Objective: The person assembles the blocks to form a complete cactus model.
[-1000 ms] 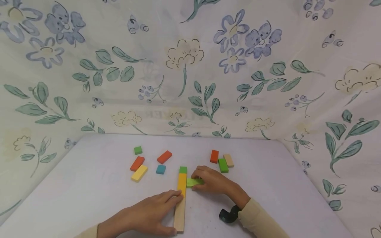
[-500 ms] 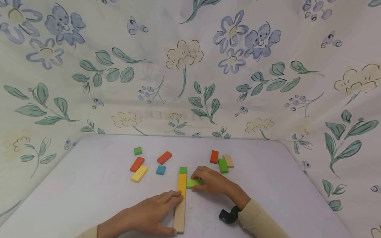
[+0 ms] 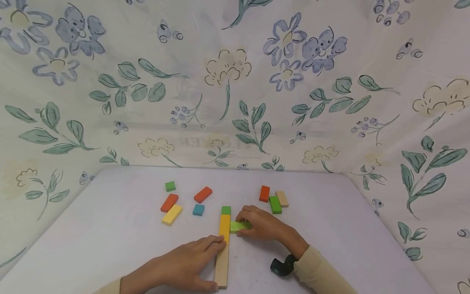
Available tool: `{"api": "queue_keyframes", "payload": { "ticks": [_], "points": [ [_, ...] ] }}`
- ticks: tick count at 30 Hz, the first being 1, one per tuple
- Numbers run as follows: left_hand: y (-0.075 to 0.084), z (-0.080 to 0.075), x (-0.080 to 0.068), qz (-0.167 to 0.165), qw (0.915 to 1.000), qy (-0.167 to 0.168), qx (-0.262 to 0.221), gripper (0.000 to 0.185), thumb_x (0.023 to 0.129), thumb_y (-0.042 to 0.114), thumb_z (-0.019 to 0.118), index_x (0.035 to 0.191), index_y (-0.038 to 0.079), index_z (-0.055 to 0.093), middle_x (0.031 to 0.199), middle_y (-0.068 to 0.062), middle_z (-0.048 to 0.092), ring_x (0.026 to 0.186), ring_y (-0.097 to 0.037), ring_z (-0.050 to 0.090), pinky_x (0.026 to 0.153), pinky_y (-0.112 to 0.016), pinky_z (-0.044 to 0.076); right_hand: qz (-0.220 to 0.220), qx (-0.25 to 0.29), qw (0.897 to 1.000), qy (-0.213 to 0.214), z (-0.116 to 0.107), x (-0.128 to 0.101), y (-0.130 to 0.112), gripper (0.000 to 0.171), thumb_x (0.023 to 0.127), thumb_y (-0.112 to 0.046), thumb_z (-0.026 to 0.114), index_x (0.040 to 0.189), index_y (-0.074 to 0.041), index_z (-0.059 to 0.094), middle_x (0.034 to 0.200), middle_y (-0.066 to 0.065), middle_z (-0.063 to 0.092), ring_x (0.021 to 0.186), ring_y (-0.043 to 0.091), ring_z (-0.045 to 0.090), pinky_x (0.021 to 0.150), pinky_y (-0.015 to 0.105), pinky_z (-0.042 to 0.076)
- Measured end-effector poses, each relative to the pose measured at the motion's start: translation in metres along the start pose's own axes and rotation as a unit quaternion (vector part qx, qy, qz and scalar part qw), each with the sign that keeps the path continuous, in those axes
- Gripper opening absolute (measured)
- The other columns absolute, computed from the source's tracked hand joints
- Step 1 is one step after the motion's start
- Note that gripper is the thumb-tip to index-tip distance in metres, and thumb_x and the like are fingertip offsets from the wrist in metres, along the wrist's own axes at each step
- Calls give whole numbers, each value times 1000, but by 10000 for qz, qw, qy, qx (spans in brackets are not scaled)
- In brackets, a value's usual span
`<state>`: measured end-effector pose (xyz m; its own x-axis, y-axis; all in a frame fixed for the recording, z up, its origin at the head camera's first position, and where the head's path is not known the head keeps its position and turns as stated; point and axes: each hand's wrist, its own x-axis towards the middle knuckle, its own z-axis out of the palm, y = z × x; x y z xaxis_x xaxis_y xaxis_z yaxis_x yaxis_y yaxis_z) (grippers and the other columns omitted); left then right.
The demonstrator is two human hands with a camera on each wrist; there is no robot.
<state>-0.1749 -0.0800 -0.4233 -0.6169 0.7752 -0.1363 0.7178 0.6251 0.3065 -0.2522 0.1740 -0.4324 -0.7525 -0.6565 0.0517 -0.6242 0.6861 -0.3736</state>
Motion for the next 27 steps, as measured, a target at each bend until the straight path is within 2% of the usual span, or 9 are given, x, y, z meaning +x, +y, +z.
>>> {"api": "queue_keyframes", "payload": {
  "ticks": [17,27],
  "points": [
    [-2,1,2,-92,9999,-112,-79,87,75,72,53,144,23,31,149,3,29,129,-14,41,99,-36,46,56,110,9999,-64,0,-1,0,31,78,-40,72,103,-24,63,96,-15,56,85,4,49,80,18,49],
    [-2,3,1,-22,10000,-23,1,87,76,73,51,144,22,32,148,3,29,128,-15,42,99,-35,47,32,87,9999,-67,0,-2,0,32,78,-40,71,104,-24,62,97,-14,56,86,5,49,80,18,48]
  ]
}}
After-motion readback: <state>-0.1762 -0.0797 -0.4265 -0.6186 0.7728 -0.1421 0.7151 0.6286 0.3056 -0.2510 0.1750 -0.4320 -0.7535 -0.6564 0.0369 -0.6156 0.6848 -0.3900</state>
